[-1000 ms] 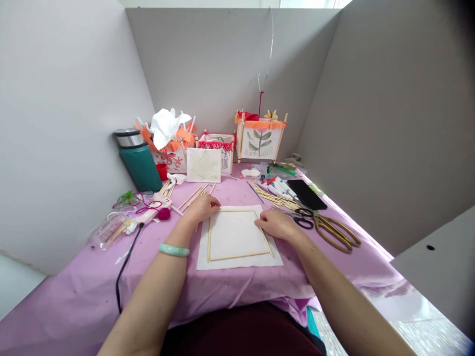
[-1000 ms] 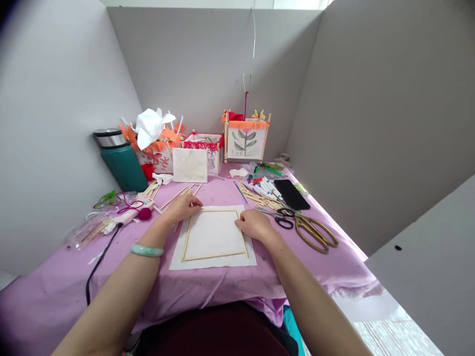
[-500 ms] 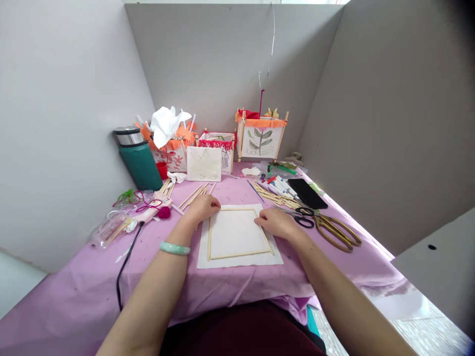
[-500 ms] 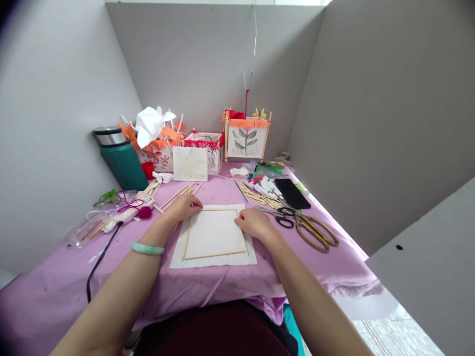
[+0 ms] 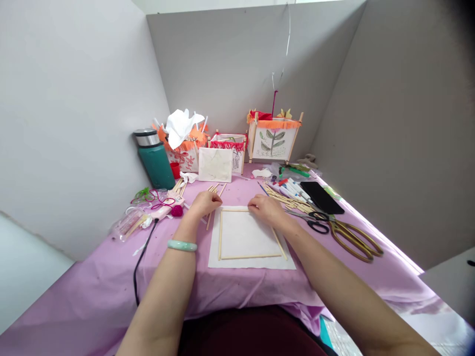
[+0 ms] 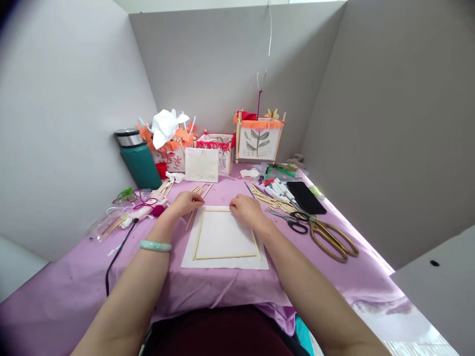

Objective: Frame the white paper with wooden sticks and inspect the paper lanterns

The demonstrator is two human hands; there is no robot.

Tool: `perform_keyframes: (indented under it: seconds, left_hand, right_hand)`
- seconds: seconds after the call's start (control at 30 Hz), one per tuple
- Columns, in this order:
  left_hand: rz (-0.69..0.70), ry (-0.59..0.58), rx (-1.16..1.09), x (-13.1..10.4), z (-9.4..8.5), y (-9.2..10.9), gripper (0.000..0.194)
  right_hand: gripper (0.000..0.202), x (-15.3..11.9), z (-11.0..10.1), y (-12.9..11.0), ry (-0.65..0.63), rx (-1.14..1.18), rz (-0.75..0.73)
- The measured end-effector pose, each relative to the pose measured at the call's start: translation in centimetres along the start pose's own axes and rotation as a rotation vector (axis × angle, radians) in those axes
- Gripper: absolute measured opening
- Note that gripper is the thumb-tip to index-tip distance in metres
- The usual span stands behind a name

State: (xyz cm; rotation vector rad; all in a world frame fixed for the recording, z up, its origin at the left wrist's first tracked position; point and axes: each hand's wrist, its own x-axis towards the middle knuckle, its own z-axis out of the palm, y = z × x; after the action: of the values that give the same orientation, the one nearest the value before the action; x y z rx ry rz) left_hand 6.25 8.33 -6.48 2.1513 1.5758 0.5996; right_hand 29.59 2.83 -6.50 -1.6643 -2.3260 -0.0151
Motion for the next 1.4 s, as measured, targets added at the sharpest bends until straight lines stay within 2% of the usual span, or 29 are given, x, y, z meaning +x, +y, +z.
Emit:
perform_keyframes:
  seconds: [0.2, 1.0, 1.4]
  left_hand:
    - [-0.026, -0.074, 0.01, -0.3, -0.1, -0.1, 0.018]
    - [0.046, -0.136, 0.195, -0.2, 0.0, 0.3, 0.021]
    - [0.048, -0.118, 0.202, -0.3, 0.0, 0.7, 0.019]
  right_hand:
    - [0.025, -0.6, 1.6, -0.1, 0.034, -0.023, -0.05]
    - [0.019, -0.2, 2.3, -0.3, 0.077, 0.023, -0.032]
    - [0.016, -0.1, 2.7, -0.4, 0.076, 0.063, -0.012]
